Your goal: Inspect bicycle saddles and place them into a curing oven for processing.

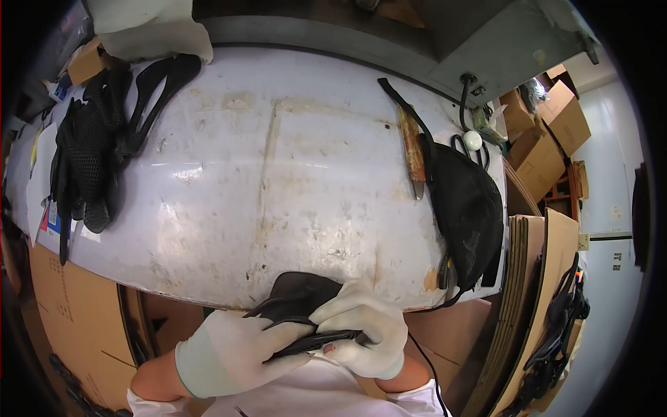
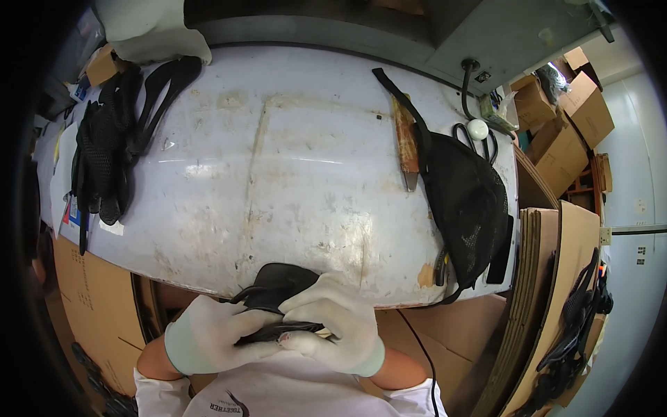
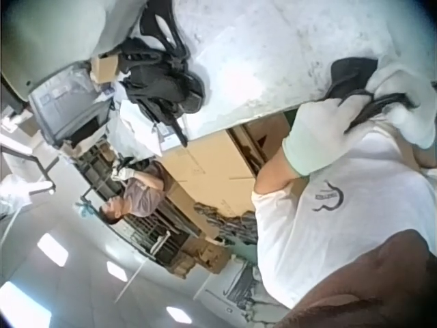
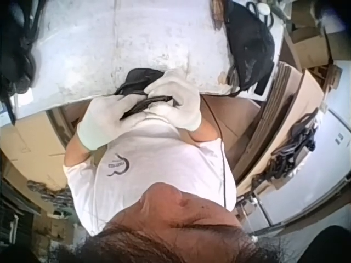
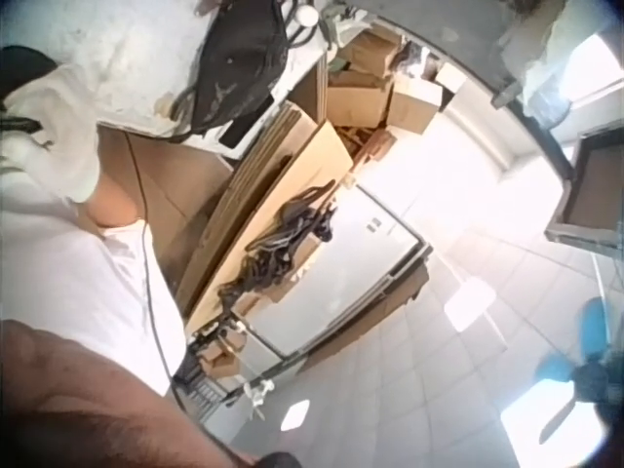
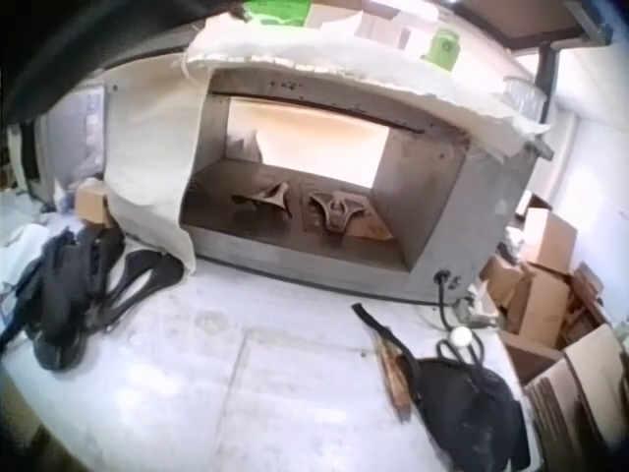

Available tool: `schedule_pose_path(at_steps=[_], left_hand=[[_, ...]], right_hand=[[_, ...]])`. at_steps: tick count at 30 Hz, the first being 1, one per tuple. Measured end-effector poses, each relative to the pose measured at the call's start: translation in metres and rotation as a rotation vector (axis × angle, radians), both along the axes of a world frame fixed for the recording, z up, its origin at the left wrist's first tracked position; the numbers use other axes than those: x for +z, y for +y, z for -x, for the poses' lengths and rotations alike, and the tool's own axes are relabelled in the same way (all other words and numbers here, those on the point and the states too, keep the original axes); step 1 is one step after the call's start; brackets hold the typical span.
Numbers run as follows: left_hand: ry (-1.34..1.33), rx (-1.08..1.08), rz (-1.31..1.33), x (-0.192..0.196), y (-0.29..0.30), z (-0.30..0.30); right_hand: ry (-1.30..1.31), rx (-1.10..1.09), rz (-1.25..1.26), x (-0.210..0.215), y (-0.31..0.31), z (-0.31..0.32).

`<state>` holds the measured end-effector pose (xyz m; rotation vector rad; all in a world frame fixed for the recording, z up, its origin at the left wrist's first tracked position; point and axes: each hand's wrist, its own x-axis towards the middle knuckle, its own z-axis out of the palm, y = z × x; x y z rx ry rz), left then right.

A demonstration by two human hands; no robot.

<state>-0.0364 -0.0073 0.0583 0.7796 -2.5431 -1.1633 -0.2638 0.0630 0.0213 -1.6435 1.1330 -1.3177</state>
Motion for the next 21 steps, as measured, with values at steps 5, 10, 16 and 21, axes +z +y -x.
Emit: schedule_pose_path(at_steps=[5, 10, 16, 21], left_hand=[[-0.02, -0.016, -0.064, 0.002, -0.001, -0.002], [-0.124, -0.054, -0.024, 0.007, 0.004, 0.001], [-0.268, -0.026, 0.109, 0.007, 0.024, 0.01], [-0.384, 0.06, 0.19, 0.008, 0.045, 0.018]], right_hand=[[0.158, 0.019, -0.012, 0.008, -0.004, -0.001], [0.197, -0.012, -0.059, 0.009, 0.0, 0.001], [0.177, -0.029, -0.069, 0.012, -0.003, 0.005], [0.108, 0.08, -0.162, 0.011, -0.005, 0.017]])
